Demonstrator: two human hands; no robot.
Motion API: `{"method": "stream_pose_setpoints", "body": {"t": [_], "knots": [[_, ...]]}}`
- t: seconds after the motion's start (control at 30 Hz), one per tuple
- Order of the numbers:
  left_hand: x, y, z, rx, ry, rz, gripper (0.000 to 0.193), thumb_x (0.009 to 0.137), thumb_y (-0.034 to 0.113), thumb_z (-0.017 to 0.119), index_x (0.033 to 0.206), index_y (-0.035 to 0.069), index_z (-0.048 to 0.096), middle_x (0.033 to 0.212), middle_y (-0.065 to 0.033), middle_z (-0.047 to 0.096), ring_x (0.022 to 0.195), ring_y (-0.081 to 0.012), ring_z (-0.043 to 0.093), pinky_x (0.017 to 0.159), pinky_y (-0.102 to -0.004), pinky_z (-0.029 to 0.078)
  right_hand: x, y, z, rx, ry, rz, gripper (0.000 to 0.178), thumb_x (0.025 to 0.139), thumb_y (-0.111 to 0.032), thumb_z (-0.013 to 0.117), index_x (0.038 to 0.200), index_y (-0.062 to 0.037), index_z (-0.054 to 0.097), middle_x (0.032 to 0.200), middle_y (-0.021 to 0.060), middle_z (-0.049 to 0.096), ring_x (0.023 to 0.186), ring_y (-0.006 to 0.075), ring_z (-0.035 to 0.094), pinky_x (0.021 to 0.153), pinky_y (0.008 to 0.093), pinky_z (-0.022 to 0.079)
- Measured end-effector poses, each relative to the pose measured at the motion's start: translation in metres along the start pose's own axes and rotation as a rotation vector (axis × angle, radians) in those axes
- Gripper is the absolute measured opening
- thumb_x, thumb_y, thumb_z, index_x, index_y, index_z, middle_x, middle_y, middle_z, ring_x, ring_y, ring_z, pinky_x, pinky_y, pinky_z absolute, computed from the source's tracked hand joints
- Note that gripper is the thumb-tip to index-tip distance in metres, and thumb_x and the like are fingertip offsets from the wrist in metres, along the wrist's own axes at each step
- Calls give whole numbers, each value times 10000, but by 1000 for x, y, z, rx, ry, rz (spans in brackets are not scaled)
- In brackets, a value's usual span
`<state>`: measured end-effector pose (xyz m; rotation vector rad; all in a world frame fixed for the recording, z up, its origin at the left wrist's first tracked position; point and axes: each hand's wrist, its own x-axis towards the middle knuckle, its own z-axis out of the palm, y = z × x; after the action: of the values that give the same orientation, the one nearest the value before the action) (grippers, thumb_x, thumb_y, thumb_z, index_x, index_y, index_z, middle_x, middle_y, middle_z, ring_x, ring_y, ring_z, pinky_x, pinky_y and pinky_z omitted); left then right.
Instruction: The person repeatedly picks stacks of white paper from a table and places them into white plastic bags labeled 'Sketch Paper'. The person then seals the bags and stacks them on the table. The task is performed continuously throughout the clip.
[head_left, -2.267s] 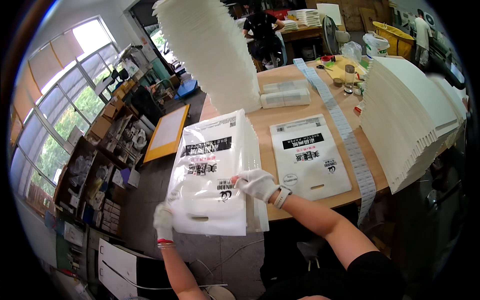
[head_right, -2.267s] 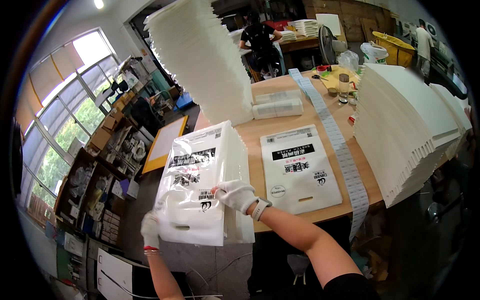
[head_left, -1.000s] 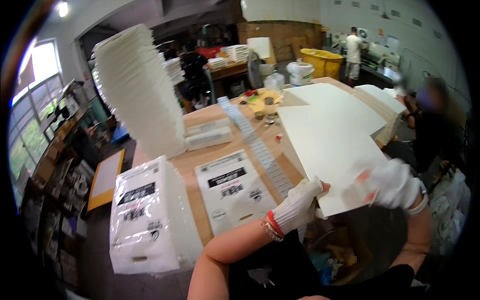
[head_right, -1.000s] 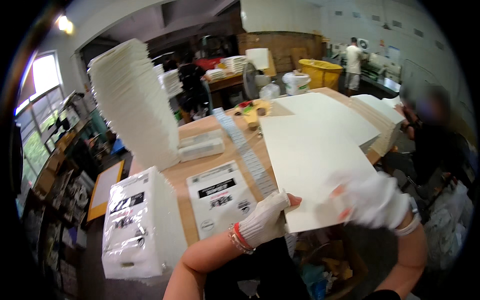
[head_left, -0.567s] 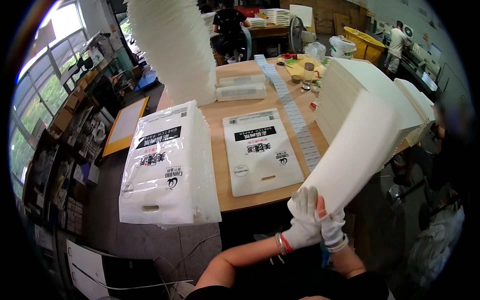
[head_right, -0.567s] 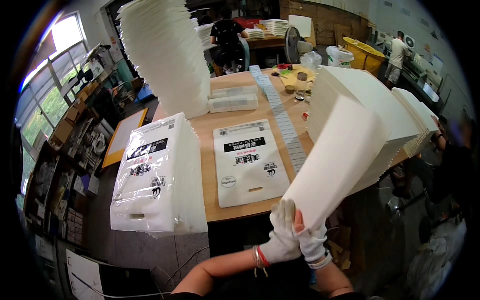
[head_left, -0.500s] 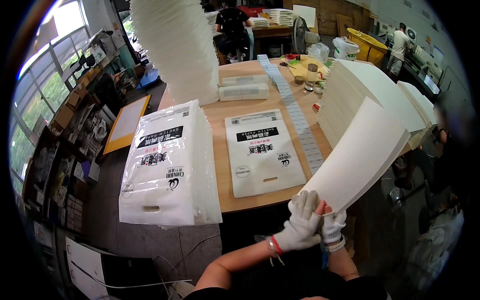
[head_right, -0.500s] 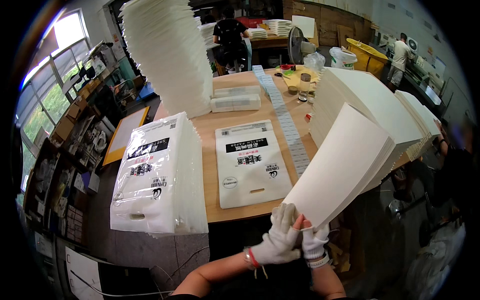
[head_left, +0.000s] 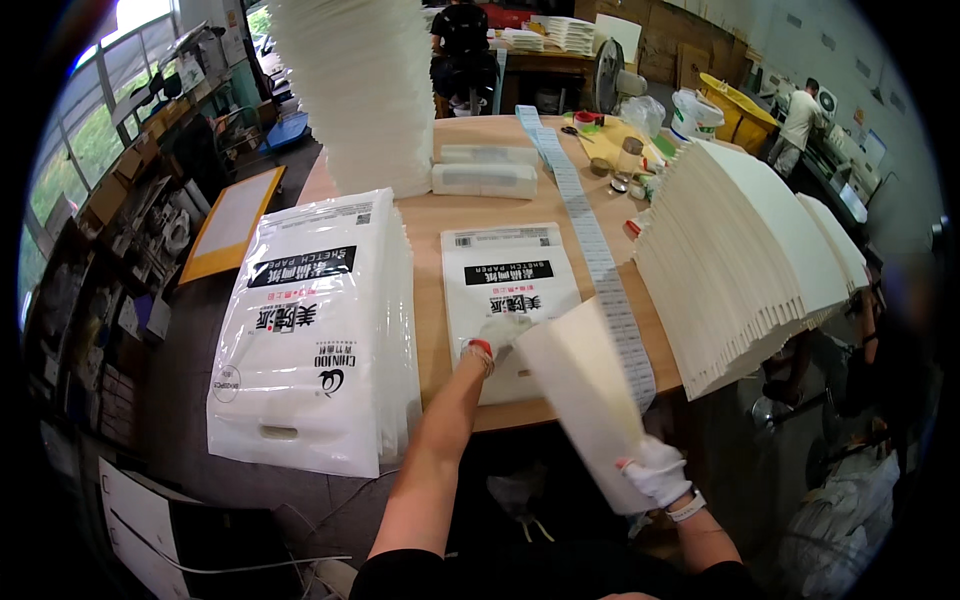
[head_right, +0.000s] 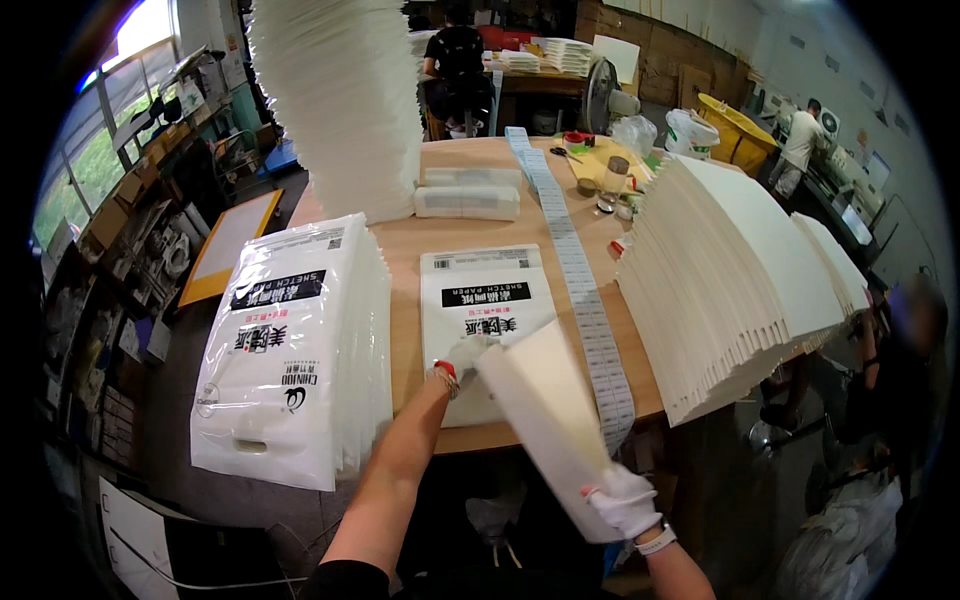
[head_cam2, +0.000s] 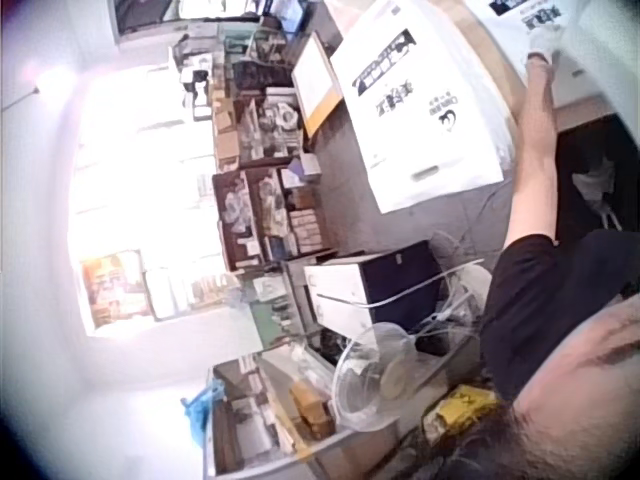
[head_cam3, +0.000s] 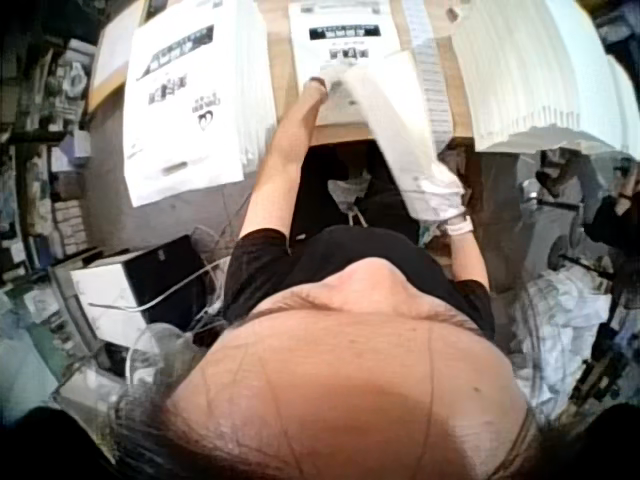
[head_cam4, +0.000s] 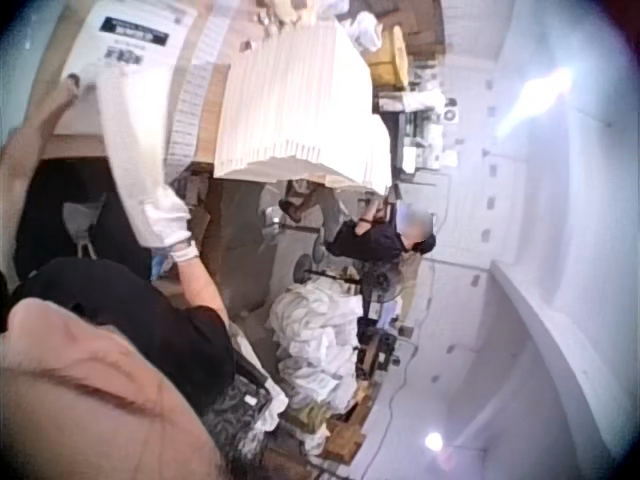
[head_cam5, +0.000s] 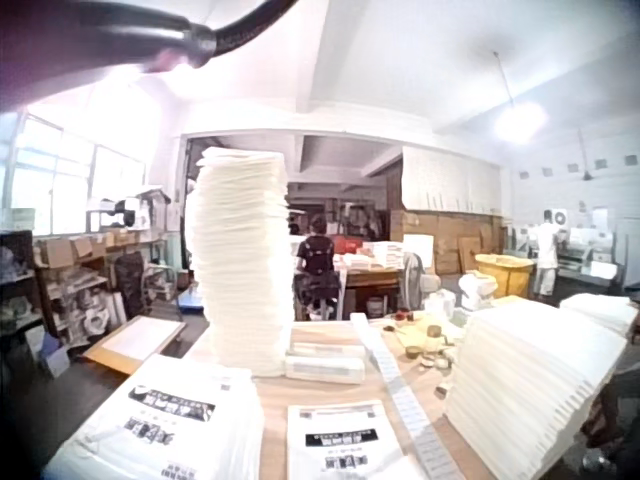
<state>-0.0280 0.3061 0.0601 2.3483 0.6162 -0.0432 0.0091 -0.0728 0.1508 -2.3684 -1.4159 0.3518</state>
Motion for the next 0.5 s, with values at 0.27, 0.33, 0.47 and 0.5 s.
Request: {"method": "stream_pose_setpoints", "body": {"t": [0.27,0.33,0.47,0.5], "knots": [[-20,87,-68,-201,187,120,228,786,303,580,784,86,651,682,-113,614,659,-256,597,645,-361,472,86,-30,8,50,-336,281,472,751,-464,533,1040,-96,597,929,202,625,891,376,588,781,442,452],[-28,105,-51,-227,322,324,195,796,274,563,801,99,650,619,-110,587,647,-248,591,636,-360,470,125,-40,21,-57,-258,272,450,767,-448,549,1017,-80,612,932,188,632,884,357,597,778,419,466],[-61,142,-35,99,419,500,194,798,219,557,940,102,620,827,-110,617,832,-272,591,721,-363,482,199,-48,46,-245,-59,112,391,808,-389,521,993,-59,617,958,163,632,909,348,589,799,406,462],[-68,140,-28,102,472,572,229,802,206,555,999,101,603,909,-113,610,888,-273,580,747,-360,479,209,-48,47,-253,6,90,388,814,-387,511,1004,-64,614,972,163,628,914,349,586,799,408,461]]}}
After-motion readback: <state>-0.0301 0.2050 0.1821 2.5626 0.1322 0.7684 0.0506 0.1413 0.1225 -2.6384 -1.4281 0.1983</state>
